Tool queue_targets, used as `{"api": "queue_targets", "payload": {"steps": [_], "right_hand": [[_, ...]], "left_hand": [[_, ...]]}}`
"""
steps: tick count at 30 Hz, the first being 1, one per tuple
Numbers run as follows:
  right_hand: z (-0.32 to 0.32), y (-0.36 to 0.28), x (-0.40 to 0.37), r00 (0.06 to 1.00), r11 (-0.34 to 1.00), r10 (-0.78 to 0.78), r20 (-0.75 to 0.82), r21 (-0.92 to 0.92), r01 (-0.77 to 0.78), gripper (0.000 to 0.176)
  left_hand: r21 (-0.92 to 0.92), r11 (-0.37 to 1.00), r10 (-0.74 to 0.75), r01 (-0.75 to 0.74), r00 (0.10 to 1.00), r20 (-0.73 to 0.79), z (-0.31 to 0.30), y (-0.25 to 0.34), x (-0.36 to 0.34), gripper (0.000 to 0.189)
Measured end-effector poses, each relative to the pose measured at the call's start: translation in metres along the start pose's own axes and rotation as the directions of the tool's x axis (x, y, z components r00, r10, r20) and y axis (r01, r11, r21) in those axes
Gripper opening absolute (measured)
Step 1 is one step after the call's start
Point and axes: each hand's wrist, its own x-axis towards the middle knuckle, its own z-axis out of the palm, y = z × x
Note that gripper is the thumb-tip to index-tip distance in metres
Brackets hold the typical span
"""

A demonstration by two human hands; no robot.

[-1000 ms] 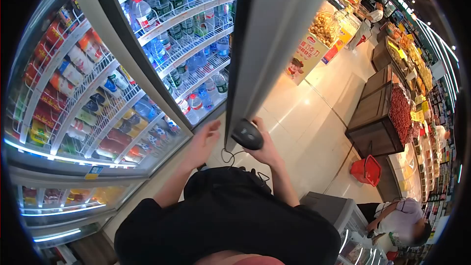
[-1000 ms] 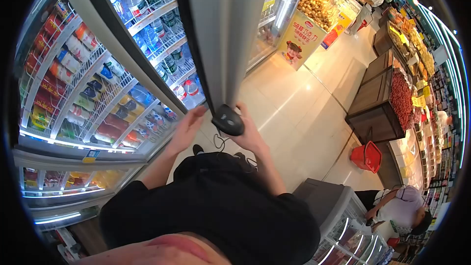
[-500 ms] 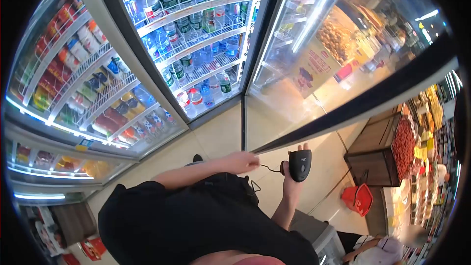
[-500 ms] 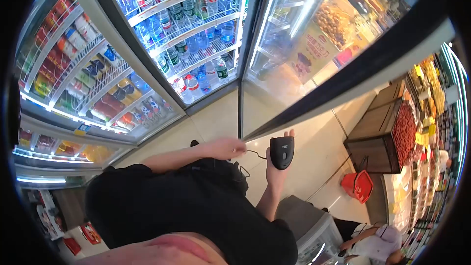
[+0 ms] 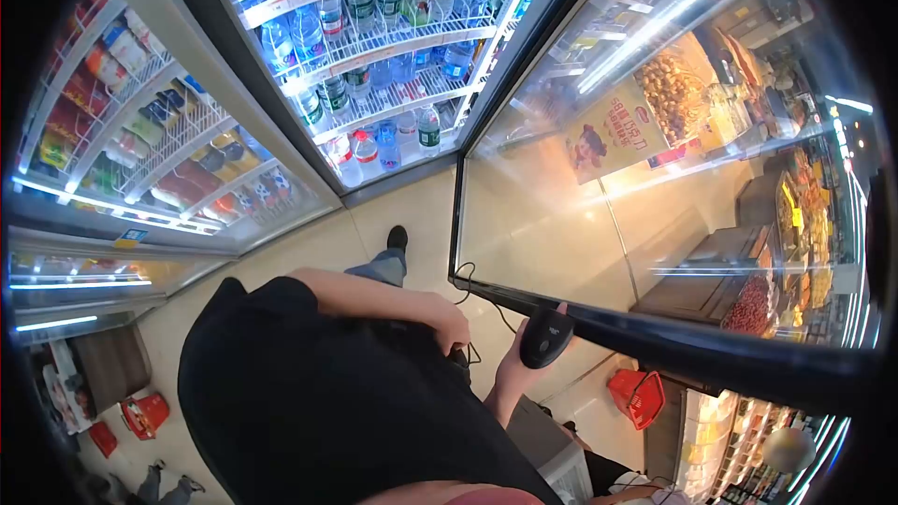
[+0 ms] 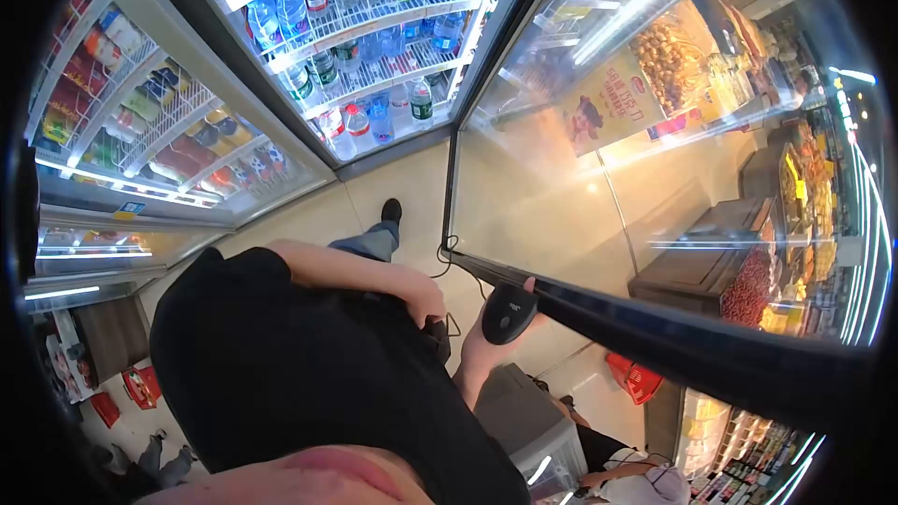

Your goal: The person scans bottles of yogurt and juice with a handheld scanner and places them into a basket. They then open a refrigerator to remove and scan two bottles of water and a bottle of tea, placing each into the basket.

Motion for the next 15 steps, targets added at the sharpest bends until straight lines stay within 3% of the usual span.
{"api": "queue_targets", "payload": {"steps": [3,5,6,7,9,11,12,13,15], "right_hand": [[0.008,-0.001,0.013,0.998,0.998,-0.014,-0.056,-0.068,0.01,0.059],[0.011,0.017,0.023,0.993,0.983,-0.064,-0.094,-0.176,0.047,0.064],[0.013,0.028,0.029,0.985,0.979,-0.072,-0.155,-0.201,0.04,0.05],[0.015,0.044,0.035,0.961,0.965,-0.094,-0.26,-0.26,0.024,0.05],[0.016,0.052,0.045,0.954,0.907,-0.052,-0.294,-0.414,-0.078,0.047],[0.023,0.043,0.059,0.939,0.879,-0.113,-0.326,-0.473,-0.059,0.043],[0.029,0.04,0.061,0.909,0.885,-0.067,-0.411,-0.444,-0.136,0.04],[0.028,0.043,0.069,0.914,0.956,-0.015,-0.406,-0.275,-0.107,0.038],[0.028,0.049,0.075,0.891,0.896,-0.009,-0.454,-0.399,-0.195,0.035]], "left_hand": [[0.084,0.995,0.052,-0.057,0.997,0.061,-0.03,-0.017,0.016,0.04],[0.074,0.993,0.089,-0.09,0.996,0.014,-0.052,-0.029,0.005,0.034],[0.049,0.993,0.107,-0.107,0.994,-0.018,-0.057,-0.041,0.005,0.033],[0.025,0.992,0.128,-0.127,0.991,-0.049,-0.062,-0.05,0.004,0.032],[0.007,0.98,0.201,-0.201,0.977,-0.074,-0.077,-0.063,-0.003,0.029],[-0.022,0.963,0.267,-0.27,0.96,-0.08,-0.09,-0.077,-0.012,0.029],[-0.063,0.948,0.307,-0.312,0.948,-0.079,-0.097,-0.085,-0.014,0.029],[-0.109,0.929,0.348,-0.355,0.934,-0.08,-0.103,-0.091,-0.014,0.029],[-0.126,0.909,0.394,-0.396,0.918,-0.041,-0.115,-0.101,-0.012,0.031]]}}
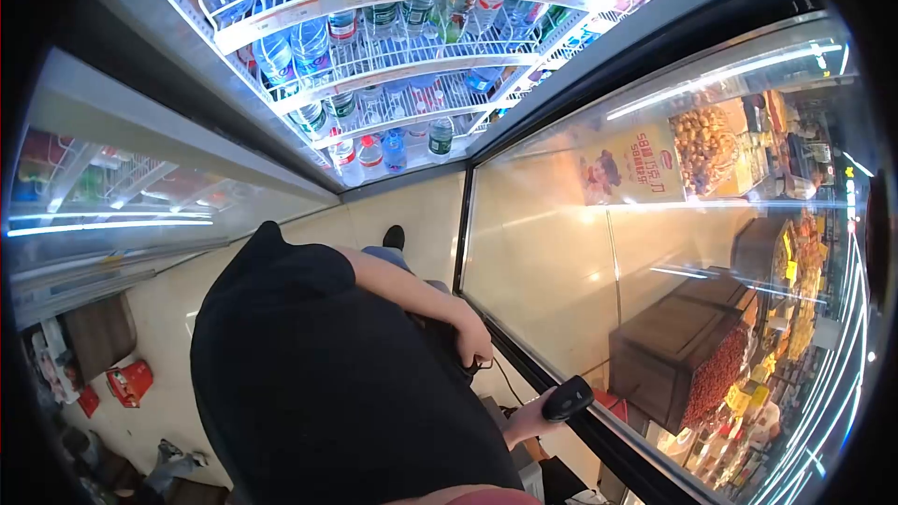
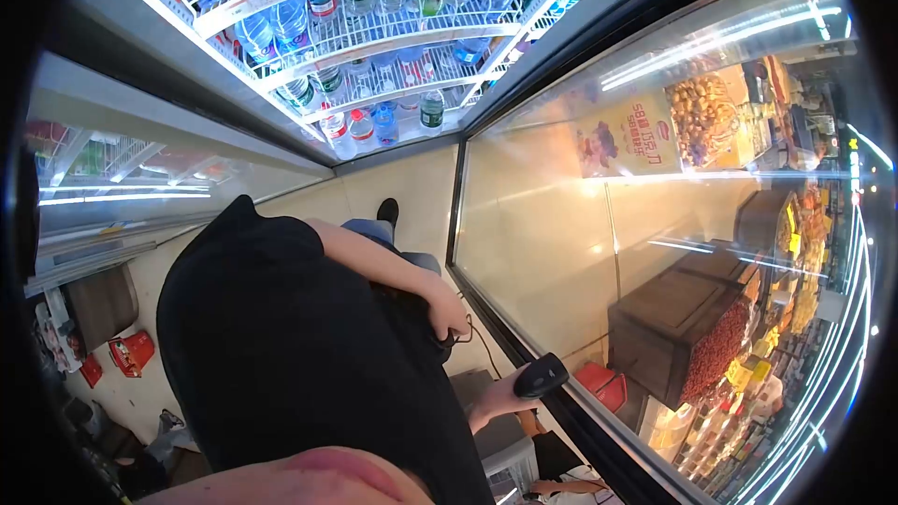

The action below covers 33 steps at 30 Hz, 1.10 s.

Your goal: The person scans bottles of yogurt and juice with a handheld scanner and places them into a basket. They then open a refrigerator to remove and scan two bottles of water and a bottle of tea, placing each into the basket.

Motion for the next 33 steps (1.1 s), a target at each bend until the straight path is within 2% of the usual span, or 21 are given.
{"api": "queue_targets", "payload": {"steps": [3,7,10,14,17,18,19,20,21,22,23,24,25,26,27,28,29,30,31,32,33], "right_hand": [[0.003,0.022,0.012,0.991,0.983,-0.131,-0.018,-0.131,0.127,0.036],[0.009,0.014,0.018,0.975,0.955,-0.208,-0.077,-0.234,0.185,0.029],[0.012,0.007,0.023,0.964,0.937,-0.253,-0.088,-0.271,0.221,0.028],[0.009,0.012,0.03,0.994,0.963,-0.109,-0.01,-0.25,0.103,0.029],[0.015,0.044,0.021,0.999,0.995,-0.036,0.033,-0.091,0.039,0.037],[0.019,0.07,0.014,0.997,0.997,-0.011,0.072,-0.079,0.017,0.04],[0.023,0.115,0.003,0.983,0.987,0.11,0.147,-0.136,-0.09,0.036],[0.029,0.107,-0.007,0.949,0.961,0.231,0.213,-0.204,-0.188,0.032],[0.029,0.1,-0.014,0.837,0.902,0.432,0.337,-0.157,-0.402,0.029],[0.035,0.05,-0.022,0.665,0.788,0.587,0.462,-0.138,-0.6,0.027],[0.041,0.087,-0.031,0.685,0.816,0.569,0.455,-0.211,-0.538,0.028],[0.046,0.046,-0.034,0.649,0.805,0.591,0.479,-0.299,-0.512,0.035],[0.051,0.048,-0.034,0.641,0.838,0.545,0.541,-0.37,-0.4,0.037],[0.056,0.05,-0.035,0.622,0.861,0.499,0.603,-0.425,-0.279,0.041],[0.063,0.044,-0.04,0.669,0.883,0.435,0.603,-0.431,-0.186,0.045],[0.07,0.037,-0.041,0.684,0.904,0.381,0.622,-0.405,-0.136,0.044],[0.076,0.027,-0.041,0.694,0.923,0.323,0.643,-0.377,-0.081,0.044],[0.079,0.022,-0.041,0.698,0.938,0.262,0.667,-0.347,-0.021,0.043],[0.087,0.036,-0.039,0.682,0.965,0.192,0.706,-0.264,0.002,0.04],[0.09,0.033,-0.038,0.675,0.975,0.164,0.719,-0.223,0.001,0.039],[0.096,0.026,-0.036,0.671,0.983,0.137,0.728,-0.183,-0.003,0.038]], "left_hand": [[-0.158,0.983,0.074,-0.094,0.989,-0.127,-0.009,-0.029,-0.019,0.035],[-0.111,0.993,-0.052,0.042,0.995,-0.09,-0.031,-0.03,-0.058,0.038],[0.005,0.996,-0.088,0.089,0.991,-0.102,-0.049,-0.019,-0.077,0.033],[0.052,0.998,-0.038,0.045,0.99,-0.135,-0.053,-0.019,-0.085,0.025],[-0.185,0.98,-0.019,-0.072,0.894,-0.448,-0.061,-0.044,-0.079,0.023],[-0.157,0.987,-0.038,-0.045,0.871,-0.49,-0.066,-0.04,-0.082,0.021],[-0.128,0.992,-0.053,-0.018,0.846,-0.53,-0.074,-0.032,-0.086,0.02],[-0.1,0.995,-0.062,0.006,0.819,-0.571,-0.08,-0.026,-0.086,0.019],[-0.035,0.999,-0.034,0.017,0.791,-0.611,-0.079,-0.018,-0.086,0.018],[-0.062,0.998,-0.06,0.027,0.788,-0.612,-0.078,-0.019,-0.088,0.019],[-0.089,0.995,-0.087,0.041,0.785,-0.613,-0.076,-0.021,-0.091,0.019],[-0.117,0.992,-0.115,0.054,0.78,-0.615,-0.074,-0.022,-0.093,0.02],[-0.246,0.954,-0.289,0.172,0.746,-0.6,-0.081,-0.027,-0.102,0.024],[-0.293,0.937,-0.347,0.192,0.62,-0.704,-0.086,-0.05,-0.108,0.027],[-0.341,0.918,-0.397,0.204,0.477,-0.784,-0.094,-0.075,-0.118,0.03],[-0.419,0.881,-0.472,0.219,0.394,-0.788,-0.122,-0.076,-0.152,0.038],[-0.253,0.896,-0.345,0.364,0.213,-0.914,-0.145,-0.102,-0.177,0.044],[-0.097,0.931,-0.087,0.352,-0.045,-0.995,-0.169,-0.098,-0.215,0.049],[-0.373,0.827,-0.344,0.421,-0.147,-0.928,-0.208,-0.067,-0.254,0.057],[-0.287,0.834,-0.143,0.472,-0.318,-0.937,-0.229,-0.099,-0.281,0.065],[-0.298,0.76,0.006,0.578,-0.465,-0.885,-0.255,-0.094,-0.31,0.066]]}}
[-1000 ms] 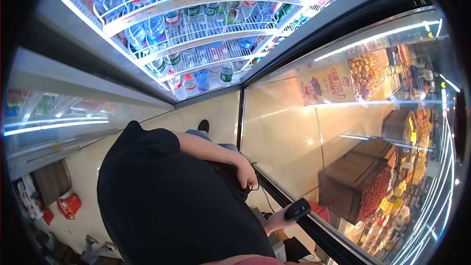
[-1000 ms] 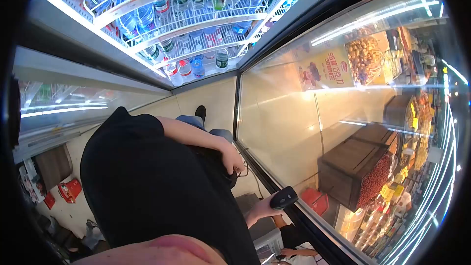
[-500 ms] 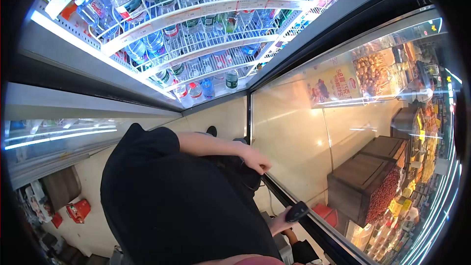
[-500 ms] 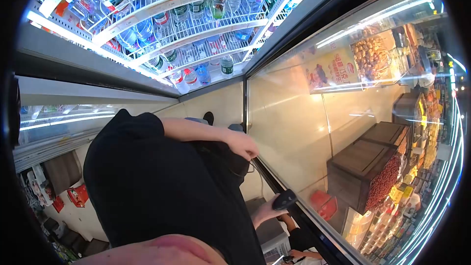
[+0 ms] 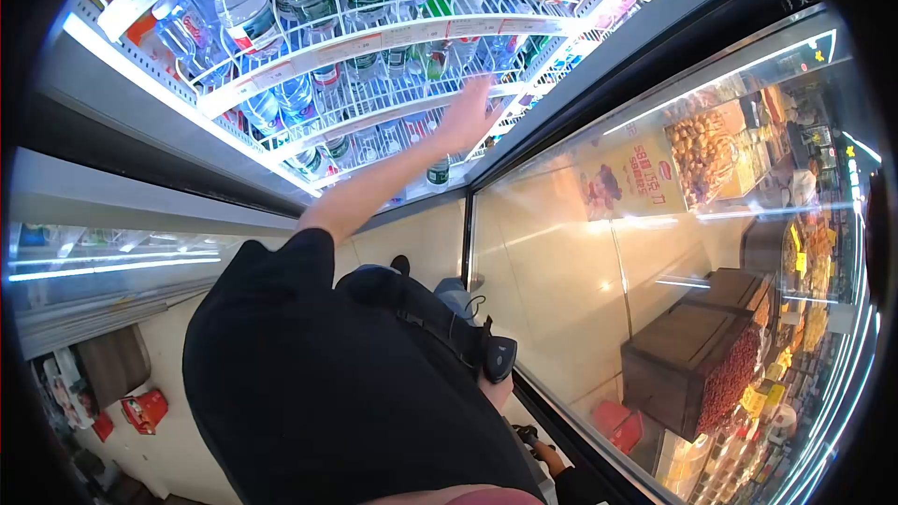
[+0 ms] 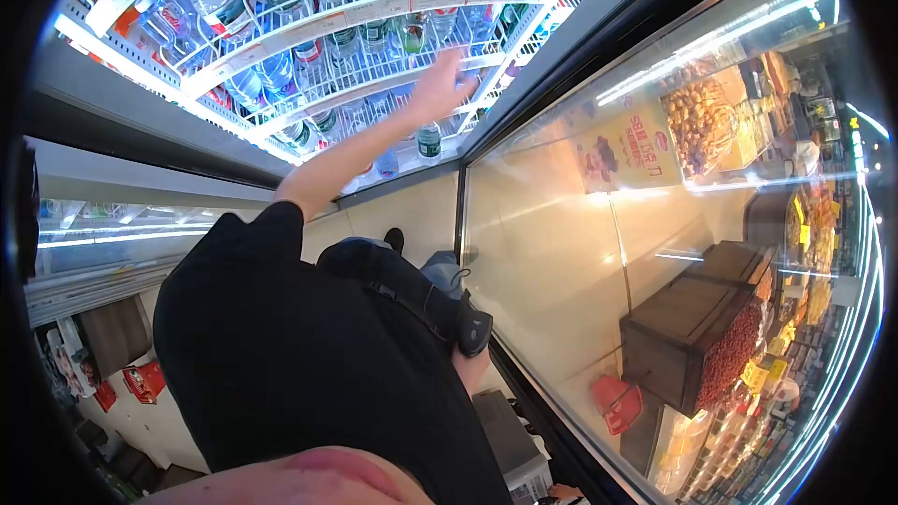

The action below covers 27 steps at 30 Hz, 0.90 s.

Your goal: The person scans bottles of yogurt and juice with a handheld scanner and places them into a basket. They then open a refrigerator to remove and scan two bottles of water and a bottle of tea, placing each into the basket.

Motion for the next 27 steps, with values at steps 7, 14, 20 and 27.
{"api": "queue_targets", "payload": {"steps": [7,14,20,27], "right_hand": [[-0.011,-0.037,0.012,0.995,0.995,-0.096,0.004,-0.007,0.096,0.033],[-0.009,-0.041,0.017,0.984,0.984,-0.171,-0.057,0.041,0.173,0.029],[-0.024,-0.049,0.016,0.99,0.99,-0.138,0.006,0.009,0.138,0.028],[-0.025,-0.049,0.021,0.988,0.989,-0.147,0.046,0.014,0.147,0.027]], "left_hand": [[0.248,0.968,-0.001,0.034,0.992,-0.129,-0.031,-0.009,0.093,0.076],[0.374,0.922,-0.012,0.095,0.976,-0.217,-0.014,-0.017,0.138,0.091],[0.271,0.952,-0.16,0.144,0.987,0.035,-0.049,0.012,0.139,0.098],[0.326,0.93,-0.114,0.168,0.977,-0.18,-0.016,-0.019,0.174,0.088]]}}
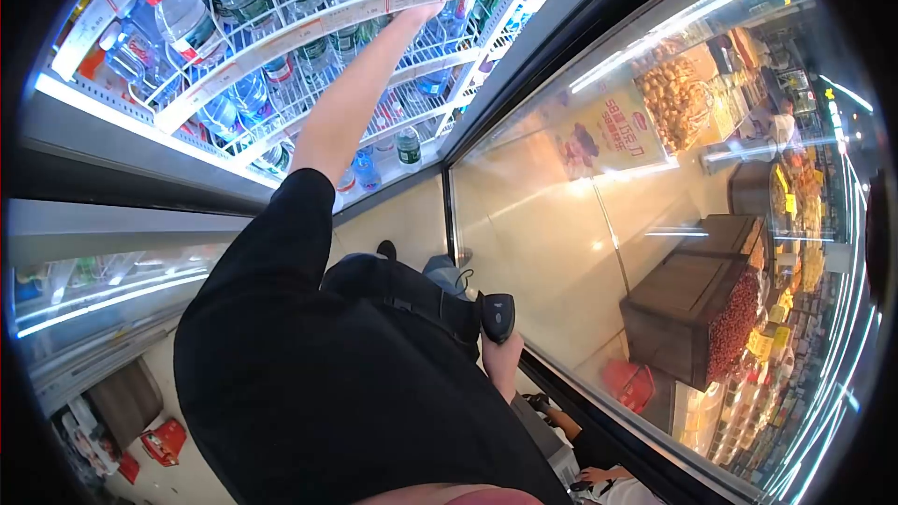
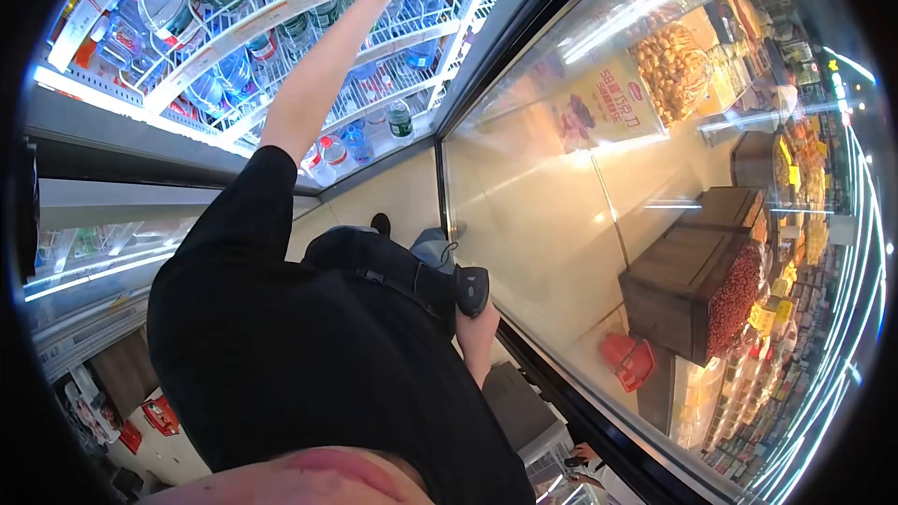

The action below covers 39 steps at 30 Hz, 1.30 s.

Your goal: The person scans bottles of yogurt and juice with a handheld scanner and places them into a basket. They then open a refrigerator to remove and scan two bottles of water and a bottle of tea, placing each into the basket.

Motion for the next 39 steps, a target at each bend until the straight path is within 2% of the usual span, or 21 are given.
{"api": "queue_targets", "payload": {"steps": [7,13,17,20,22,24,25,28,31,34,35,39], "right_hand": [[-0.003,-0.005,0.005,0.997,0.995,0.078,0.01,0.059,-0.079,0.026],[0.002,0.004,0.011,0.999,0.997,0.037,0.001,0.068,-0.037,0.027],[0.002,0.003,0.016,0.996,0.995,0.078,0.046,0.053,-0.081,0.025],[0.004,0.003,0.017,0.999,0.997,0.043,0.019,0.061,-0.044,0.026],[0.004,0.006,0.018,0.997,0.997,0.071,0.041,0.042,-0.072,0.026],[0.005,0.002,0.016,0.998,0.997,0.057,0.023,0.049,-0.058,0.024],[0.005,-0.002,0.017,0.999,0.997,0.049,0.02,0.052,-0.05,0.024],[0.005,-0.005,0.017,0.999,0.998,0.048,0.017,0.044,-0.048,0.026],[0.007,-0.002,0.02,0.997,0.998,0.062,0.055,0.019,-0.063,0.028],[0.002,-0.009,0.022,0.994,0.998,0.062,0.095,0.0,-0.062,0.029],[0.001,-0.014,0.022,0.994,0.999,0.04,0.097,-0.002,-0.04,0.03],[0.002,-0.008,0.027,0.984,0.998,0.03,0.175,-0.064,-0.019,0.036]], "left_hand": [[-0.025,1.0,-0.007,0.005,0.998,-0.069,0.011,-0.001,-0.005,0.078],[-0.035,0.999,-0.002,-0.002,0.994,-0.113,0.017,-0.009,-0.023,0.071],[-0.04,0.999,0.027,-0.034,0.988,-0.15,0.019,-0.011,-0.037,0.067],[-0.116,0.993,0.013,-0.018,0.999,-0.043,0.008,-0.009,-0.049,0.062],[-0.121,0.981,0.123,-0.149,0.971,-0.203,0.033,-0.026,-0.052,0.048],[-0.26,0.942,0.183,-0.212,0.974,-0.131,-0.004,-0.013,-0.08,0.042],[-0.287,0.95,0.098,-0.122,0.99,-0.099,-0.028,0.004,-0.095,0.041],[-0.347,0.91,0.179,-0.229,0.969,-0.171,-0.024,-0.002,-0.124,0.04],[-0.314,0.91,0.23,-0.27,0.96,-0.158,-0.023,-0.015,-0.138,0.037],[-0.357,0.897,0.233,-0.259,0.966,-0.116,-0.036,-0.016,-0.152,0.04],[-0.361,0.883,0.266,-0.301,0.953,-0.145,-0.043,-0.012,-0.158,0.041],[-0.491,0.818,0.227,-0.298,0.953,-0.2,-0.086,0.01,-0.182,0.043]]}}
